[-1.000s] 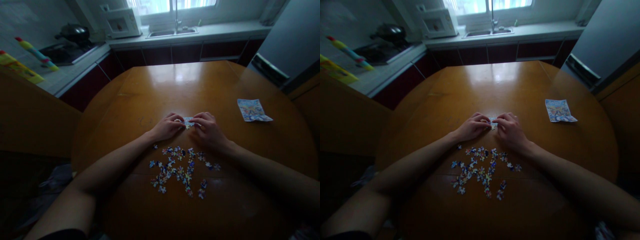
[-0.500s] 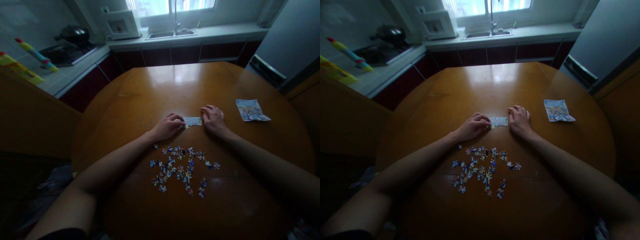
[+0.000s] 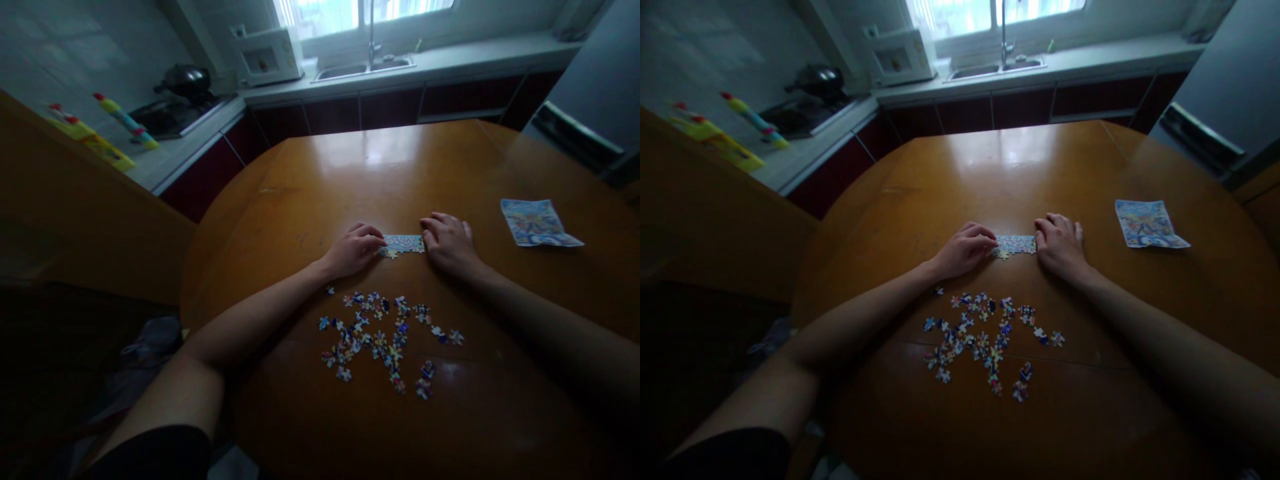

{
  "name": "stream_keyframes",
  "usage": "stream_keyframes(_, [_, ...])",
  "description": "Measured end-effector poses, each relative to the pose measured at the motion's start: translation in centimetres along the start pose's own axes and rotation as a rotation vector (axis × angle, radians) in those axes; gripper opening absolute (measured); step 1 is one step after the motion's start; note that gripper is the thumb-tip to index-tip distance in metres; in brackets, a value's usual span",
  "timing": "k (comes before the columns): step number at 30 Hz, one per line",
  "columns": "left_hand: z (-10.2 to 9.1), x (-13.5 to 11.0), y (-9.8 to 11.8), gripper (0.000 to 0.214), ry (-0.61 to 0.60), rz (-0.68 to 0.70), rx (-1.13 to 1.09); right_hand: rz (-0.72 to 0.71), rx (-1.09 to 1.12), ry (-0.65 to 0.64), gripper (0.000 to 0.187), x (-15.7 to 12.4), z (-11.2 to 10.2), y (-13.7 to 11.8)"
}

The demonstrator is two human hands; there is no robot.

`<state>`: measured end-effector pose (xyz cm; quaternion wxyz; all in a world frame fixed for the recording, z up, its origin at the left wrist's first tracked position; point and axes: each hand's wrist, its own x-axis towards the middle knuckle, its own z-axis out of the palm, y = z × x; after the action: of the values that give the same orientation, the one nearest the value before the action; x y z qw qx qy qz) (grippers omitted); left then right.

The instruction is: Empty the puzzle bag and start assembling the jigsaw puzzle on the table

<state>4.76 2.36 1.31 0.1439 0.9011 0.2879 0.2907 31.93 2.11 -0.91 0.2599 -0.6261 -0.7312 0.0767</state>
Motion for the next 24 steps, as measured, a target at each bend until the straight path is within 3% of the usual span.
stream_keyframes(24, [0.09, 0.04, -0.08, 0.016, 0.015, -0.004, -0.013, -0.026, -0.037, -0.008, 0.041, 0.10, 0.17, 0.37])
